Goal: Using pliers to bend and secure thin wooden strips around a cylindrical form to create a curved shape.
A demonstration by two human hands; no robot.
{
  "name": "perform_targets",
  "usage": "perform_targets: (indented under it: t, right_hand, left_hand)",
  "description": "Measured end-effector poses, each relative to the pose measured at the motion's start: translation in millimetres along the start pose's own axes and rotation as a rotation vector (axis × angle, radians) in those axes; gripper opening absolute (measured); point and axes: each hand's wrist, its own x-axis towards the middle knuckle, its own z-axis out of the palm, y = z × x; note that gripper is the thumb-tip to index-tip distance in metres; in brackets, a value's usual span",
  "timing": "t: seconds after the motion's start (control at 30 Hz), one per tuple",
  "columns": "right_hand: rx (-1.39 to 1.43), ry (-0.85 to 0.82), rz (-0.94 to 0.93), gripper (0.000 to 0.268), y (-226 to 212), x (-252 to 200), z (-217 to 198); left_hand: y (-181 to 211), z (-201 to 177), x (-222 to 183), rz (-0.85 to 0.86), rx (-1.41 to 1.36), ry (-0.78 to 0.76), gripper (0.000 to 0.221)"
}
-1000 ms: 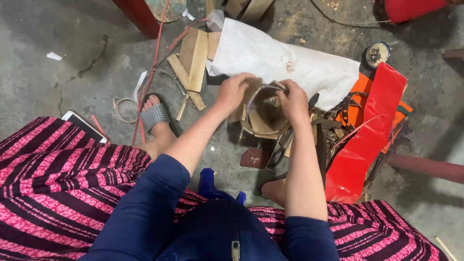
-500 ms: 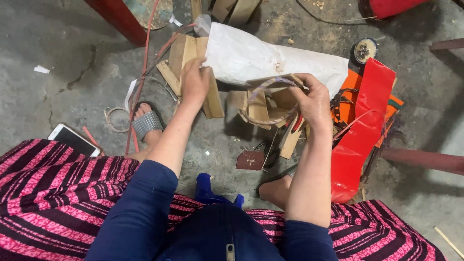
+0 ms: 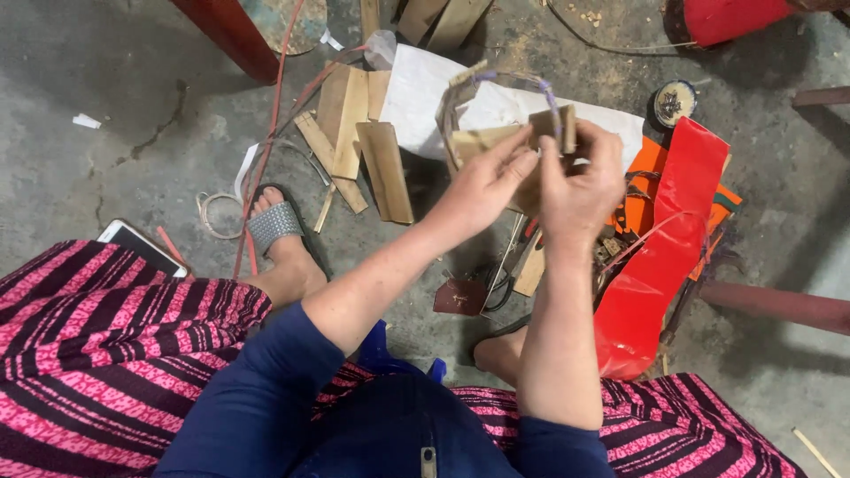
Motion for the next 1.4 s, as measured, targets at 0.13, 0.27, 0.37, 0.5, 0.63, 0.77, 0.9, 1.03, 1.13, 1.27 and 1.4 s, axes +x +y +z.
perform_targets:
  t: [0.13, 0.27, 0.37, 0.5, 0.63, 0.77, 0.9, 1.03, 1.13, 1.27, 1.4]
  right_hand:
    - [0.01, -0.081, 0.043, 0.028, -33, -7, 15]
    - [0.221, -0.365, 0.124, 0.033, -50, -4, 11]
    - [0.33, -0.395, 0.198, 0.036, -52, -4, 6]
    - [0.303, -0.342, 0.214, 0.034, -32, -2, 4]
    - [0.335, -0.315, 0.217, 0.028, -61, -4, 8]
    - [0.321, -0.255, 0.168, 0.021, -54, -8, 14]
    - [0.366, -0.227, 0.184, 0.014, -45, -12, 20]
    - [0.455, -0.197, 0.225, 0.011, -33, -19, 27]
    - [0.489, -0.207, 0.253, 0.01, -21, -22, 30]
    - [0.55, -0.244, 0.237, 0.011, -33, -17, 24]
    - [0.611, -0.185, 0.233, 0.017, -4, -5, 12]
  left_hand:
    - [5, -2, 9, 0.042, -0.177, 0.049, 0.056]
    - [-21, -21, 13, -0.02, -0.121, 0.033, 0.05]
    - [-33, -36, 19, -0.091, -0.134, 0.007, 0.045]
    - [-47, -50, 26, -0.143, -0.073, -0.031, 0.045]
    - [-22, -44, 16, -0.092, -0.013, -0.074, 0.044]
    - [-2, -52, 9, -0.001, 0.097, -0.11, 0.045]
    - [-2, -52, 2, -0.008, 0.181, -0.143, 0.052]
    - [-6, -48, 9, 0.038, 0.247, -0.151, 0.055]
    - [-5, -49, 9, 0.042, 0.272, -0.142, 0.056]
    - [4, -49, 8, 0.025, 0.337, -0.133, 0.054]
    - [5, -49, 4, -0.018, 0.398, -0.275, 0.049]
